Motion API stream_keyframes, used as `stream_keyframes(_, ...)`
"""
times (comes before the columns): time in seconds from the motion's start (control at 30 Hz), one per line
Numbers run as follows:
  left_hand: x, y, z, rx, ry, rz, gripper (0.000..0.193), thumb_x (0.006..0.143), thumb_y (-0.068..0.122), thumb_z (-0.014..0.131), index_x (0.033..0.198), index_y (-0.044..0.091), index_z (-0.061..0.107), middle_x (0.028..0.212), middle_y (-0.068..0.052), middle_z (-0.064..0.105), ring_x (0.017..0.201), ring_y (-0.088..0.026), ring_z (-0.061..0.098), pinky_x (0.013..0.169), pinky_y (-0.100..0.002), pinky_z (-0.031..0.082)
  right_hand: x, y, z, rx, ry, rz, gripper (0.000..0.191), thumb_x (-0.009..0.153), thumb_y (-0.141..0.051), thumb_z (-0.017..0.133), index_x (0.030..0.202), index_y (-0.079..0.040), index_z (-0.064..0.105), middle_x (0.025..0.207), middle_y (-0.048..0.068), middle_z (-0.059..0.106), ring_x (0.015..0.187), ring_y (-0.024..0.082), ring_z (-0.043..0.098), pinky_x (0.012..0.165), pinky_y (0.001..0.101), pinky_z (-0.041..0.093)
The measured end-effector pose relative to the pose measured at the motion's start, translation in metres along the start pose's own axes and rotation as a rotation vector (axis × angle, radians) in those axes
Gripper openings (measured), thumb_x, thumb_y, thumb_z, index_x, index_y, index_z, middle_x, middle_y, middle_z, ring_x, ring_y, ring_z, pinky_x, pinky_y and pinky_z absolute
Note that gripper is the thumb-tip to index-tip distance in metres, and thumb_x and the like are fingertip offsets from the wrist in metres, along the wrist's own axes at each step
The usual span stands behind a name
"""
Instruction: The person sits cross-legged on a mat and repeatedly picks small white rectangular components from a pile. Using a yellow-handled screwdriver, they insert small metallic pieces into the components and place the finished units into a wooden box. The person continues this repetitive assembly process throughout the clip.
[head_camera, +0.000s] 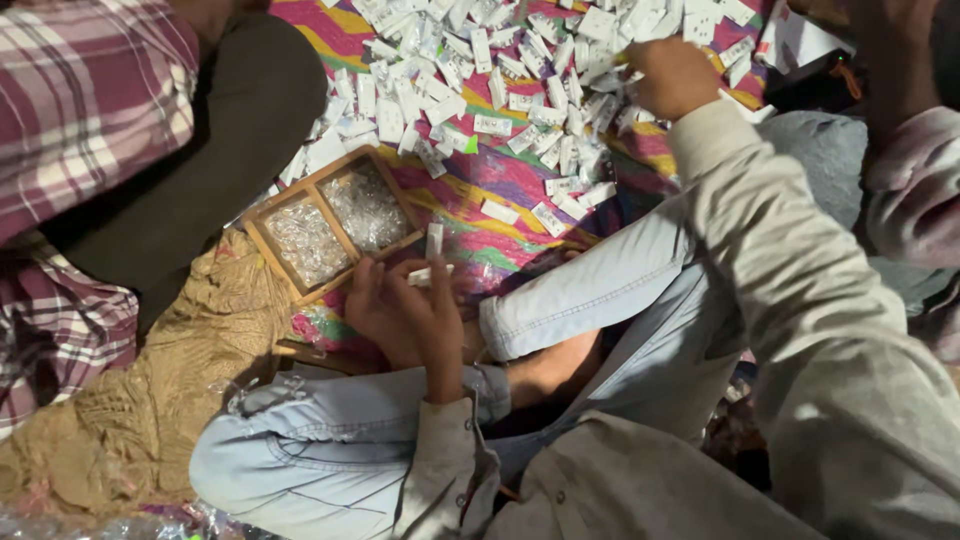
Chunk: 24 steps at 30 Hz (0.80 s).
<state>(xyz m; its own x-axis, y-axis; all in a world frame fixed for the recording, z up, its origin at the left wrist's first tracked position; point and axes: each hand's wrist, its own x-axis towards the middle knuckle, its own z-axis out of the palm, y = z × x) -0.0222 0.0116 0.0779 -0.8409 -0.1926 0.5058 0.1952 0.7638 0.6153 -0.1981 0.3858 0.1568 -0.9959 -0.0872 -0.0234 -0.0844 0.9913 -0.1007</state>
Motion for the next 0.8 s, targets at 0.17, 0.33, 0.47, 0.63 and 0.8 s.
stream_keyframes(0.17, 0.018, -0.025, -0.002, -1.498, -0.558, -1.026, 0.059, 0.092, 0.037, 0.066, 0.113, -0.016, 0.053, 0.106, -0.032, 0.069, 0.094, -0.038, 0.074, 0.089, -0.042, 0.059, 0.021, 0.025, 0.021, -0.037, -0.175, 0.09, 0.032, 0.083, -0.027, 0.08, 0.111, -0.011, 0.077, 0.102, 0.021, 0.073, 0.096, 0.042, 0.069, 0.087, 0.0502, 0.054)
stream_keyframes(0.33, 0.042, -0.024, -0.012, -1.252, -0.461, -0.896, 0.064, 0.092, 0.037, 0.067, 0.127, -0.01, 0.041, 0.108, -0.03, 0.067, 0.096, -0.043, 0.071, 0.088, -0.051, 0.061, 0.024, 0.017, 0.037, -0.123, -0.152, -0.022, 0.038, 0.075, -0.024, 0.08, 0.111, -0.012, 0.077, 0.105, 0.019, 0.074, 0.097, 0.041, 0.07, 0.084, 0.0517, 0.055)
stream_keyframes(0.47, 0.032, -0.004, -0.011, -0.712, -0.422, -0.621, 0.042, 0.094, 0.035, 0.07, 0.115, 0.001, 0.057, 0.099, -0.021, 0.07, 0.093, -0.036, 0.07, 0.084, -0.046, 0.054, 0.024, 0.009, 0.039, -0.07, -0.243, 0.048, 0.031, 0.084, -0.033, 0.081, 0.108, -0.013, 0.078, 0.099, 0.021, 0.074, 0.092, 0.044, 0.07, 0.085, 0.0536, 0.054)
stream_keyframes(0.63, -0.027, -0.005, 0.015, -0.69, -0.428, -0.619, 0.03, 0.099, 0.027, 0.067, 0.115, 0.006, 0.052, 0.08, -0.01, 0.069, 0.067, -0.02, 0.07, 0.058, -0.037, 0.055, 0.012, -0.044, 0.015, 0.054, 0.208, -0.116, 0.018, 0.102, -0.024, 0.078, 0.097, -0.007, 0.079, 0.088, 0.015, 0.074, 0.087, 0.035, 0.069, 0.08, 0.0469, 0.054)
stream_keyframes(0.8, -0.055, -0.03, 0.028, -0.835, -0.519, -0.573, 0.027, 0.102, 0.025, 0.066, 0.107, 0.005, 0.048, 0.075, -0.008, 0.071, 0.068, -0.018, 0.072, 0.06, -0.034, 0.054, -0.027, -0.184, 0.0, 0.565, 0.319, -0.261, 0.018, 0.105, -0.015, 0.08, 0.111, 0.002, 0.076, 0.091, 0.016, 0.067, 0.074, 0.028, 0.057, 0.069, 0.0377, 0.043)
